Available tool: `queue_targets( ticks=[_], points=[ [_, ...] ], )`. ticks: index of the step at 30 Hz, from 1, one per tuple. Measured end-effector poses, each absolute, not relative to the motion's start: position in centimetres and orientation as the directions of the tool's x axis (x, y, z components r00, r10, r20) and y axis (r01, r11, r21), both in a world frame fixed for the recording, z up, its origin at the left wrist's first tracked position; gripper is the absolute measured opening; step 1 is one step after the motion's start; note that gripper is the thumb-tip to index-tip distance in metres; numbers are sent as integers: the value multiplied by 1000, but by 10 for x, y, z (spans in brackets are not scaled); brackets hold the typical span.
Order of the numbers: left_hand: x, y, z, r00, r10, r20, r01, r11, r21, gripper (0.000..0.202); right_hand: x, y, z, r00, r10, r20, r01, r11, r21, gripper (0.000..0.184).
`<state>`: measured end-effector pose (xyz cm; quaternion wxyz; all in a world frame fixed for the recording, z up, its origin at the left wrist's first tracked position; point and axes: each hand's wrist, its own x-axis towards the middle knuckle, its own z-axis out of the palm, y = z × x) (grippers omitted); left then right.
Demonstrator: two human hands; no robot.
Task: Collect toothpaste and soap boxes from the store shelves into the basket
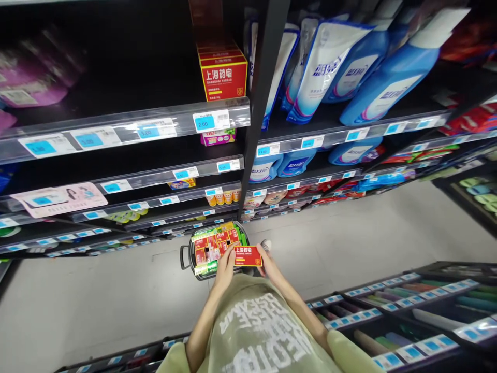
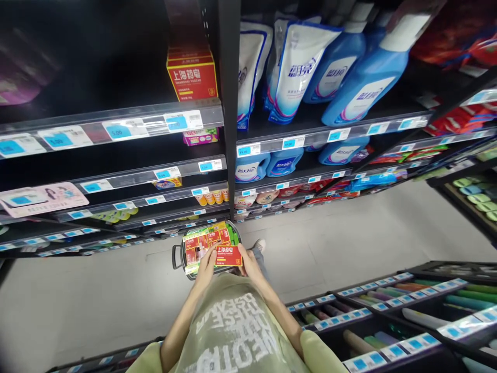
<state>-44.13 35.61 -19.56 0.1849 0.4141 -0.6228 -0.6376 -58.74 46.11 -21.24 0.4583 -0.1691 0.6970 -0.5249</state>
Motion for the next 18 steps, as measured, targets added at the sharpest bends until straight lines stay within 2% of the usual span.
queue_targets(
  ticks=[3,7,10,12,15,18],
  points=[
    [-444,356,-190,-612,-737,-288,-296,-124,947,52,-590,458,-213,-476,-720,-505,372,356,-857,64],
    [-448,357,-183,-628,-744,-230,-299,-43,953,47,-591,457,-212,-529,-685,-501,418,304,-856,63],
    [-450,360,-182,-649,-757,-72,-258,131,957,47,-594,457,-208,-544,-686,-484,377,315,-871,67],
    [-452,365,-182,-682,-731,12,-236,235,943,57,-595,458,-206,-552,-692,-465,342,320,-883,67],
    [-457,374,-181,-694,-718,47,-239,291,926,71,-595,458,-202,-580,-695,-425,287,314,-905,63],
    [-460,378,-178,-655,-754,53,-253,284,925,69,-594,457,-197,-559,-740,-375,224,301,-927,58]
  ],
)
